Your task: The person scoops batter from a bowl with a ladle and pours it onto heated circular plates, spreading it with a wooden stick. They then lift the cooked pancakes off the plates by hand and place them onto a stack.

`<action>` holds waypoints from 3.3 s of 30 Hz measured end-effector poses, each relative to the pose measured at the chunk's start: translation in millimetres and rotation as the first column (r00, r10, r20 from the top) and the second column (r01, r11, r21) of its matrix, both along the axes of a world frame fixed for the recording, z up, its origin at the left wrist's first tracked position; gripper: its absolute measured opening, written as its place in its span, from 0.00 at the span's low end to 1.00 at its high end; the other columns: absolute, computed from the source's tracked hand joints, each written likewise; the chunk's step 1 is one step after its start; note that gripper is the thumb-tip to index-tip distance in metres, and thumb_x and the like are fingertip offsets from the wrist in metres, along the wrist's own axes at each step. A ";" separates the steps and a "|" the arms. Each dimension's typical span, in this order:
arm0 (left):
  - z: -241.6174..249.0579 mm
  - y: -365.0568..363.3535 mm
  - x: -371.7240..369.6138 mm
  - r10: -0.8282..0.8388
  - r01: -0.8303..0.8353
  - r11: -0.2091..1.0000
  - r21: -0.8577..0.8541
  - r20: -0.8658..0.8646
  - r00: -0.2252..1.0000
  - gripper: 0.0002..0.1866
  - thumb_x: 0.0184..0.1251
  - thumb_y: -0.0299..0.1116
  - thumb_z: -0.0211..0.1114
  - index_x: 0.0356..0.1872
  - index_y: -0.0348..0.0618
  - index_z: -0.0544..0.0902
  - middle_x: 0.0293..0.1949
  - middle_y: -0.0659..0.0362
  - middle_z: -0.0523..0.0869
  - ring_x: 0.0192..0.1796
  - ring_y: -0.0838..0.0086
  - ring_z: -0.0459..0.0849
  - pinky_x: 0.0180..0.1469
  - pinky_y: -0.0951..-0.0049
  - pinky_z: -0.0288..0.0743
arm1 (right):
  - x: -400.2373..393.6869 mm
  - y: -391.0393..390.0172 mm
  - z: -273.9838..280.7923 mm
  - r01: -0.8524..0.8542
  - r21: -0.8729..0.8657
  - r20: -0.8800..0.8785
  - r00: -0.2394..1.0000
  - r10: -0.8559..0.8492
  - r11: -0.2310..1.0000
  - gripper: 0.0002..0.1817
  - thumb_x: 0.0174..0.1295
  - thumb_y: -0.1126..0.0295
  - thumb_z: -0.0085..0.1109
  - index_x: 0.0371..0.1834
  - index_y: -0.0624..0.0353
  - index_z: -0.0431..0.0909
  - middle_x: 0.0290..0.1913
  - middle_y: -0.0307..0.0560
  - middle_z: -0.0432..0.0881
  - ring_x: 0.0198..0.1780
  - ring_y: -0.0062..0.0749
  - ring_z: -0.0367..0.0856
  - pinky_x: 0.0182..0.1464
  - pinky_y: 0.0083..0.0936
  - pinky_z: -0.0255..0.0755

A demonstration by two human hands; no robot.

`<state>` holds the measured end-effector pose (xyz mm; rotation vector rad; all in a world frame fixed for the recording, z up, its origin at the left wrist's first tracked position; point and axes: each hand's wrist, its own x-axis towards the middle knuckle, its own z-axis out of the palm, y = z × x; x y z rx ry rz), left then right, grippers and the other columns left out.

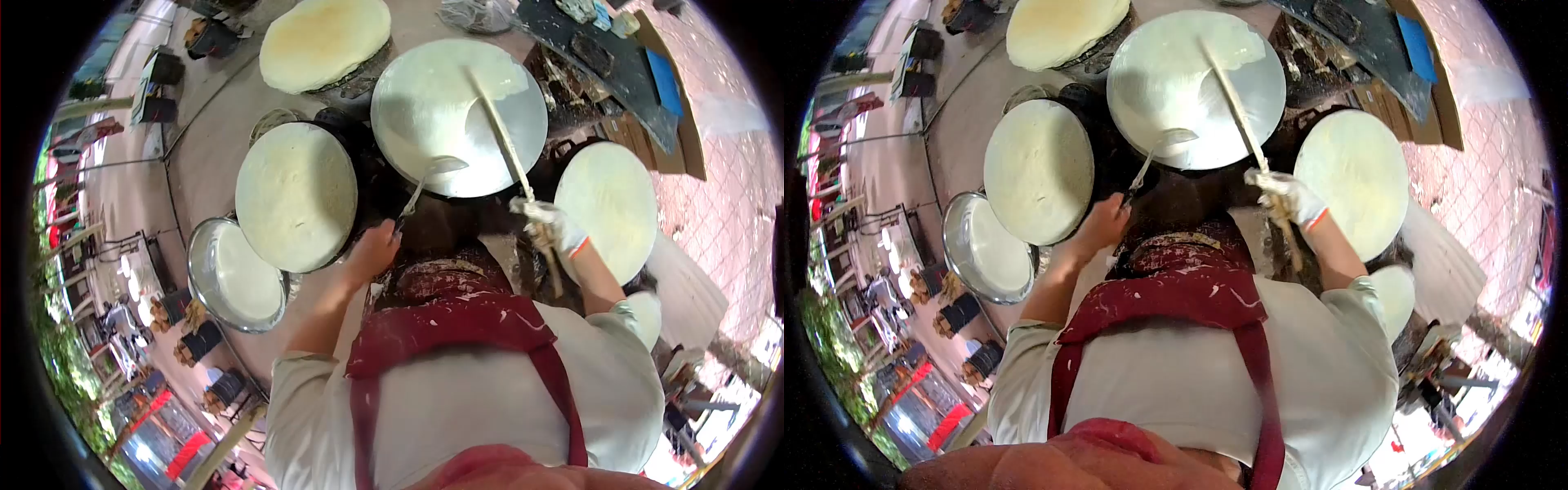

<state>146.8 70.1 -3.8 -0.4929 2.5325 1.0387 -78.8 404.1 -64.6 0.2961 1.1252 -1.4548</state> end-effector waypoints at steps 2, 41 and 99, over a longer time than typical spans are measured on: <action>7.4 -25.6 -0.8 0.078 -0.070 0.991 0.113 -0.077 0.994 0.12 0.70 0.37 0.57 0.37 0.36 0.73 0.28 0.39 0.80 0.32 0.41 0.79 0.33 0.55 0.71 | 45.9 -42.8 6.4 -0.003 -0.055 -0.062 0.998 0.000 0.999 0.18 0.64 0.59 0.64 0.49 0.58 0.77 0.25 0.28 0.74 0.19 0.11 0.68 0.17 0.09 0.62; 55.4 -35.0 97.2 0.799 -0.645 0.493 0.584 -0.010 0.601 0.06 0.73 0.29 0.52 0.34 0.41 0.71 0.15 0.68 0.63 0.12 0.84 0.59 0.13 0.80 0.52 | 130.7 -84.1 -32.3 0.221 0.802 -0.596 0.376 0.710 0.555 0.18 0.68 0.57 0.43 0.41 0.63 0.70 0.31 0.65 0.82 0.37 0.59 0.83 0.40 0.50 0.76; 14.6 39.6 -204.9 0.529 -0.386 0.628 0.676 -0.007 0.849 0.11 0.69 0.29 0.56 0.25 0.45 0.69 0.18 0.67 0.67 0.17 0.82 0.62 0.20 0.78 0.54 | 16.2 35.8 21.8 0.231 0.178 -0.444 0.886 -0.131 0.957 0.21 0.67 0.68 0.59 0.59 0.68 0.74 0.45 0.35 0.80 0.43 0.16 0.76 0.46 0.14 0.72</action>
